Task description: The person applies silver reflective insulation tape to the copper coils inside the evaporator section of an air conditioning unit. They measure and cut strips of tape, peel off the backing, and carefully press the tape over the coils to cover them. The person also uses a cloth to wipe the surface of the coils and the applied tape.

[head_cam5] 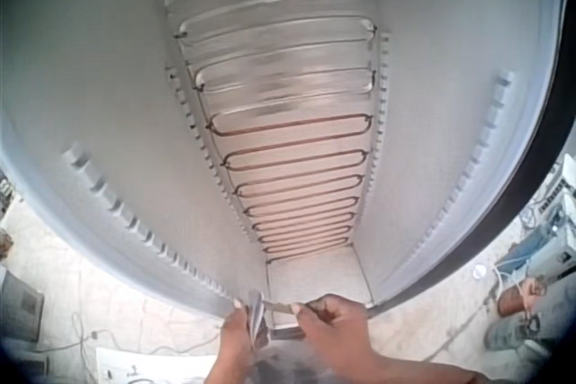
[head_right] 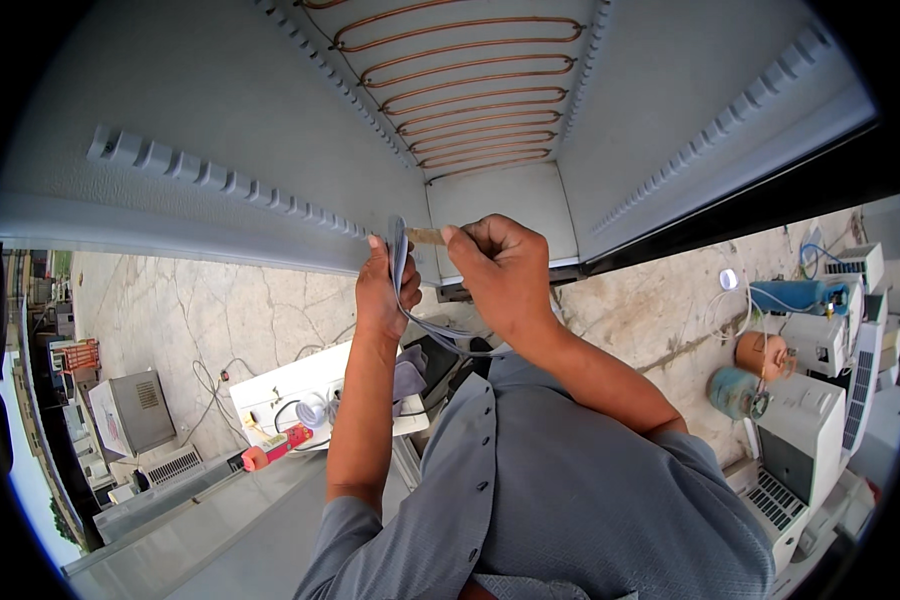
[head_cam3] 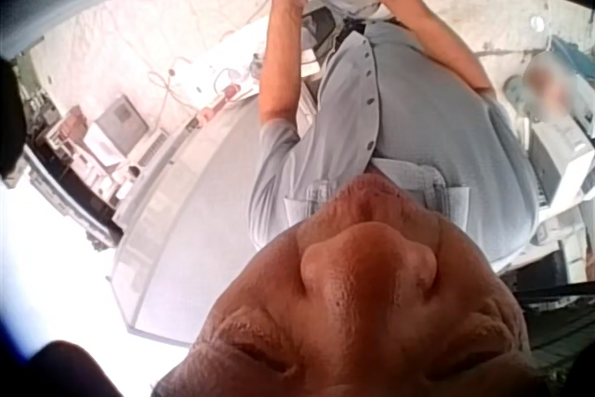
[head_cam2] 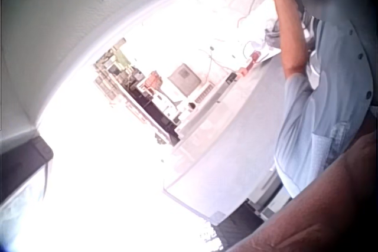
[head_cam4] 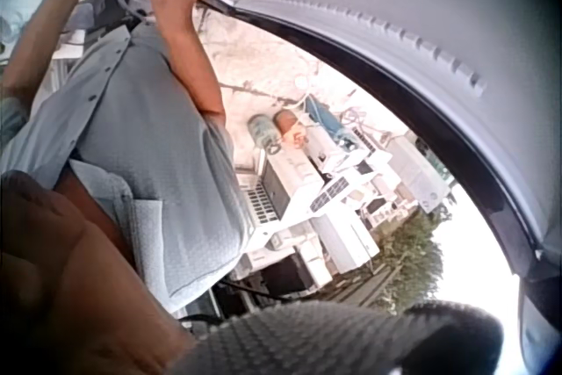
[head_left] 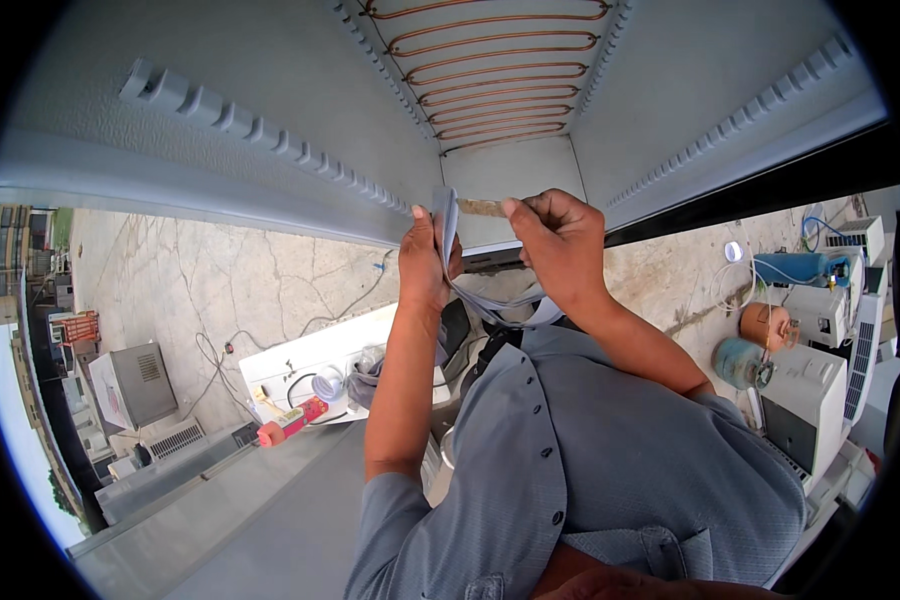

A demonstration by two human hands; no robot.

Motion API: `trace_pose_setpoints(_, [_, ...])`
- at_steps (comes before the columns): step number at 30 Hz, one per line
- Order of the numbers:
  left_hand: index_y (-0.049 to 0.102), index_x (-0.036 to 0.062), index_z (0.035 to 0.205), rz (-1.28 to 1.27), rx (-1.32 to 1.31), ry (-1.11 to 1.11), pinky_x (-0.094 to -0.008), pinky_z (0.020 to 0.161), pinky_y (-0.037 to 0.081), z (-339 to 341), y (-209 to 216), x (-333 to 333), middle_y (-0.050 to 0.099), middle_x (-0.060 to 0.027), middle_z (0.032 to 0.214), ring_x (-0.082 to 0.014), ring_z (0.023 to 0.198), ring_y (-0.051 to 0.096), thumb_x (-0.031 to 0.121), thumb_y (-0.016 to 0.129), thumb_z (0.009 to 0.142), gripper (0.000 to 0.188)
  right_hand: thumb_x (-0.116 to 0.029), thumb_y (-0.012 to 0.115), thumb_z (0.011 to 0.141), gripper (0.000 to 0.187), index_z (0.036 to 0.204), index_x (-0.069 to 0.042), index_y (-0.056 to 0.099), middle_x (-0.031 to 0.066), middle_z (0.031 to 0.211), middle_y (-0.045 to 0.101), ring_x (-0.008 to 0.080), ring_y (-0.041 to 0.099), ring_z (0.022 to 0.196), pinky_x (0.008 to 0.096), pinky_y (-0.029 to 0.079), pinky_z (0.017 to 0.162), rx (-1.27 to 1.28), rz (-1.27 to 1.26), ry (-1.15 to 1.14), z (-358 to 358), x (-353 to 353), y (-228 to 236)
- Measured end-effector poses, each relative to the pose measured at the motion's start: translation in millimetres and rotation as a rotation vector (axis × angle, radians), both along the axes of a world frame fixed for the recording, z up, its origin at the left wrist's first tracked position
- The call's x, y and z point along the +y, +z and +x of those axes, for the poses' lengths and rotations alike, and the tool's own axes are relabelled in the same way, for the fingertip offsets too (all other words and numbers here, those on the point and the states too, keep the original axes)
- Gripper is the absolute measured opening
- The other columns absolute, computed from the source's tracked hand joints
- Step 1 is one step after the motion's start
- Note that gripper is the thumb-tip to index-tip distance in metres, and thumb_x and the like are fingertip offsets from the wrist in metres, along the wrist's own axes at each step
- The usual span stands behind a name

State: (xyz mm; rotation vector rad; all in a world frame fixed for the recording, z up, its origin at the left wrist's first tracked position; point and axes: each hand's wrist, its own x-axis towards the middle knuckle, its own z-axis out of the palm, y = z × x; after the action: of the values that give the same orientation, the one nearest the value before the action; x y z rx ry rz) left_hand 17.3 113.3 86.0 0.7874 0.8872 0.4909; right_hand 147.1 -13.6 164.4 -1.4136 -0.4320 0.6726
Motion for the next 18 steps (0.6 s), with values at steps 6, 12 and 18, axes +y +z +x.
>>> trace_pose_setpoints(6, [0.052,0.0136,0.081,0.011,0.003,0.038,-0.0269,0.039,0.028,2.7,1.6,-1.6,0.044,0.0021,0.057,-0.0108,0.043,0.038,0.057,0.047,0.106,0.051,-0.014,0.074,0.094,0.026,0.074,0.0,0.065,-0.0031,0.06,0.056,0.0018,0.046,0.053,0.0229,0.038,0.048,-0.004,-0.001,-0.016,1.5,3.3,-3.2])
trace_pose_setpoints(12, [0.055,0.0155,0.077,0.042,0.005,0.053,-0.0268,0.039,0.027,-1.2,-6.8,0.8,0.044,0.005,0.057,-0.0091,0.043,0.038,0.056,0.05,0.105,0.049,-0.014,0.075,0.094,0.026,0.074,0.0,0.065,-0.0033,0.06,0.057,0.0018,0.046,0.052,0.0228,0.037,0.047,0.013,-0.014,-0.029,3.4,3.2,-3.5])
trace_pose_setpoints(18, [0.057,0.0153,0.076,0.047,0.006,0.052,-0.027,0.039,0.026,0.2,-6.2,0.5,0.045,0.0057,0.057,-0.0084,0.043,0.037,0.057,0.053,0.104,0.05,-0.015,0.075,0.095,0.028,0.074,0.0,0.064,-0.0032,0.06,0.057,0.002,0.047,0.051,0.0228,0.038,0.046,0.048,-0.008,-0.036,4.5,1.4,-1.2])
